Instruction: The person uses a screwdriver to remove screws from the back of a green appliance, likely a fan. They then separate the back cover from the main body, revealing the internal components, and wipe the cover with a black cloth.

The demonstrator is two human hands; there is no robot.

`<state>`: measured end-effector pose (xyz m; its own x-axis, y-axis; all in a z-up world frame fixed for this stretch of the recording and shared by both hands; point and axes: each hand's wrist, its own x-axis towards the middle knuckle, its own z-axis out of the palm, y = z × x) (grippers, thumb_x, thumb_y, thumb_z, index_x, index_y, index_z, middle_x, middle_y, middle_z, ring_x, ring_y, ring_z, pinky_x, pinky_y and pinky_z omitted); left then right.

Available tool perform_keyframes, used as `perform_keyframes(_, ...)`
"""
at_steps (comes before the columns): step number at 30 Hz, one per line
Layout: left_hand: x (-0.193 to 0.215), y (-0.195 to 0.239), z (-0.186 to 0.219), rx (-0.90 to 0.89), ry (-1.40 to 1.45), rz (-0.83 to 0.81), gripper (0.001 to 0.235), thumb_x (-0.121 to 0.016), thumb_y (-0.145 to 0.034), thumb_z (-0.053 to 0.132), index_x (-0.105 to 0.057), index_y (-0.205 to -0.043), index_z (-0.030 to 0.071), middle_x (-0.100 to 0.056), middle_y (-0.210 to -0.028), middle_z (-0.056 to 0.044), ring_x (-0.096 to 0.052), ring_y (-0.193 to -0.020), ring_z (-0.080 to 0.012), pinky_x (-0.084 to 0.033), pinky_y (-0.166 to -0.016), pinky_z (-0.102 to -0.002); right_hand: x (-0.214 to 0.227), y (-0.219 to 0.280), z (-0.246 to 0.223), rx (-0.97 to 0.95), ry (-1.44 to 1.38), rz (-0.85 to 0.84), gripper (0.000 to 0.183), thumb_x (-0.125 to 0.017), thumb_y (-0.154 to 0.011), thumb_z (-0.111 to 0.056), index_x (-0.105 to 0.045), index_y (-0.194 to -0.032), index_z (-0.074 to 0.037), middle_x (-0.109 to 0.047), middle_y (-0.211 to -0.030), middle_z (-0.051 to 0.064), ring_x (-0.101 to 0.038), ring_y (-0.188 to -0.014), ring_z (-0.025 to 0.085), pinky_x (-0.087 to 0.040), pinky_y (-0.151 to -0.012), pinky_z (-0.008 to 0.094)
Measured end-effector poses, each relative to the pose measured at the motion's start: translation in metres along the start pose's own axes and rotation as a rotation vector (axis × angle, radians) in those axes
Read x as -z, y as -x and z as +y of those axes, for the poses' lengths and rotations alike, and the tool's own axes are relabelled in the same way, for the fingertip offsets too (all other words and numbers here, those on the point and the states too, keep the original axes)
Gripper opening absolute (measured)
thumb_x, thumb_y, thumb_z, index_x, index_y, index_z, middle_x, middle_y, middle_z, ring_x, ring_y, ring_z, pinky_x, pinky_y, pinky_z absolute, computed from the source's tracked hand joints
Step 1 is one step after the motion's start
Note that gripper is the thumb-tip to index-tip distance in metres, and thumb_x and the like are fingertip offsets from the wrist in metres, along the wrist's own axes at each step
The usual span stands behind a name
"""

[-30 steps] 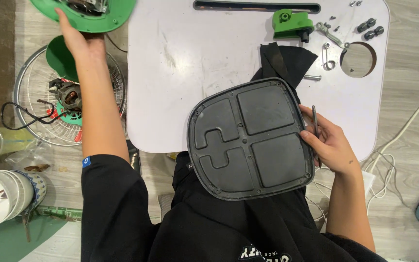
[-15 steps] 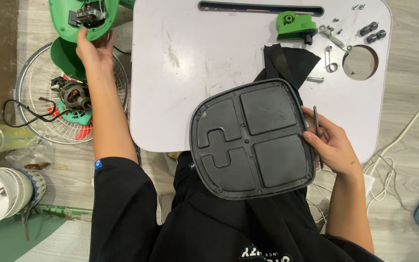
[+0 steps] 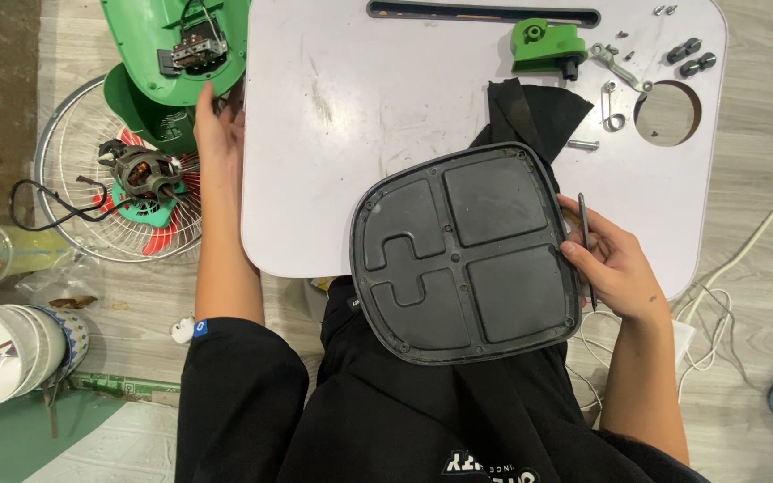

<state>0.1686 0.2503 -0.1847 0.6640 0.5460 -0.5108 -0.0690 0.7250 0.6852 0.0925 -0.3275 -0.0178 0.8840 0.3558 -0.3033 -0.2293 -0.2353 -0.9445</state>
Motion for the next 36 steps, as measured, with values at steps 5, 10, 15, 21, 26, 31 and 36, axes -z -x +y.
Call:
perform_keyframes(5,0.004,0.067,0.008,-0.033,-0.143,-0.088,0.108,-0.069,-0.080,0.044,-0.008,-0.158,0.000,-0.014,-0.161,-0.036,-0.023,-0.151,-0.0503,-0.034,-0.118,-0.060,0.001,0.001,0.004,0.001,-0.048,-0.014,0.059,-0.059,-0.092,-0.002,-0.051,-0.150,0.002,-0.055,-0.075,-0.002,-0.040,-0.055,0.003,-0.029,-0.048,0.015)
perform_keyframes(10,0.013,0.171,0.023,-0.573,-0.472,-0.183,0.051,-0.068,-0.115,0.023,-0.038,-0.155,0.029,-0.026,-0.158,-0.025,-0.026,-0.148,-0.0458,-0.023,-0.116,-0.072,0.013,-0.004,0.046,0.061,-0.105,0.011,0.055,-0.059,-0.093,0.001,-0.051,-0.148,-0.001,-0.064,-0.075,0.011,-0.063,-0.037,0.019,-0.054,-0.026,0.028)
perform_keyframes(15,0.009,0.256,0.047,-0.603,-0.909,-0.329,0.019,-0.054,-0.108,0.009,-0.060,-0.124,0.001,-0.065,-0.083,-0.024,-0.057,-0.046,-0.0217,-0.044,-0.043,-0.025,0.005,0.008,0.043,0.123,-0.094,0.043,0.054,-0.061,-0.093,0.005,-0.055,-0.146,0.004,-0.066,-0.112,0.012,-0.069,-0.080,0.016,-0.060,-0.058,0.027)
perform_keyframes(21,-0.011,0.288,-0.005,0.057,-1.145,-0.826,0.051,-0.054,-0.099,0.022,-0.051,-0.144,-0.003,-0.074,-0.092,-0.029,-0.078,-0.070,-0.0336,-0.063,-0.067,-0.046,-0.004,0.001,0.039,0.171,-0.190,0.088,0.049,-0.056,-0.098,-0.002,-0.052,-0.146,0.001,-0.060,-0.070,0.003,-0.056,-0.037,0.008,-0.049,-0.030,0.016)
perform_keyframes(26,-0.009,0.272,-0.036,0.062,-0.696,-0.970,0.090,-0.067,-0.090,0.037,-0.023,-0.161,0.004,-0.067,-0.127,-0.027,-0.070,-0.110,-0.0314,-0.060,-0.087,-0.044,-0.011,0.004,0.019,0.192,-0.246,0.157,0.051,-0.055,-0.101,-0.003,-0.046,-0.151,0.002,-0.064,-0.074,0.004,-0.054,-0.040,0.005,-0.047,-0.032,0.015)
perform_keyframes(31,0.060,0.237,-0.104,0.125,-0.223,-0.686,0.090,-0.067,-0.076,0.010,-0.031,-0.158,0.001,-0.059,-0.136,-0.028,-0.062,-0.119,-0.0380,-0.056,-0.093,-0.052,-0.039,-0.010,0.000,0.195,-0.314,0.139,0.056,-0.056,-0.102,-0.012,-0.042,-0.156,-0.003,-0.059,-0.070,0.005,-0.047,-0.038,0.007,-0.044,-0.028,0.020)
perform_keyframes(36,0.070,0.216,-0.083,0.298,0.044,-0.160,0.065,-0.062,-0.078,0.024,-0.059,-0.140,0.006,-0.070,-0.123,-0.025,-0.076,-0.094,-0.0391,-0.066,-0.081,-0.048,-0.033,-0.017,-0.036,0.248,0.079,0.102,0.037,-0.053,-0.100,-0.007,-0.067,-0.135,-0.003,-0.065,-0.095,0.010,-0.054,-0.049,0.013,-0.046,-0.042,0.027)
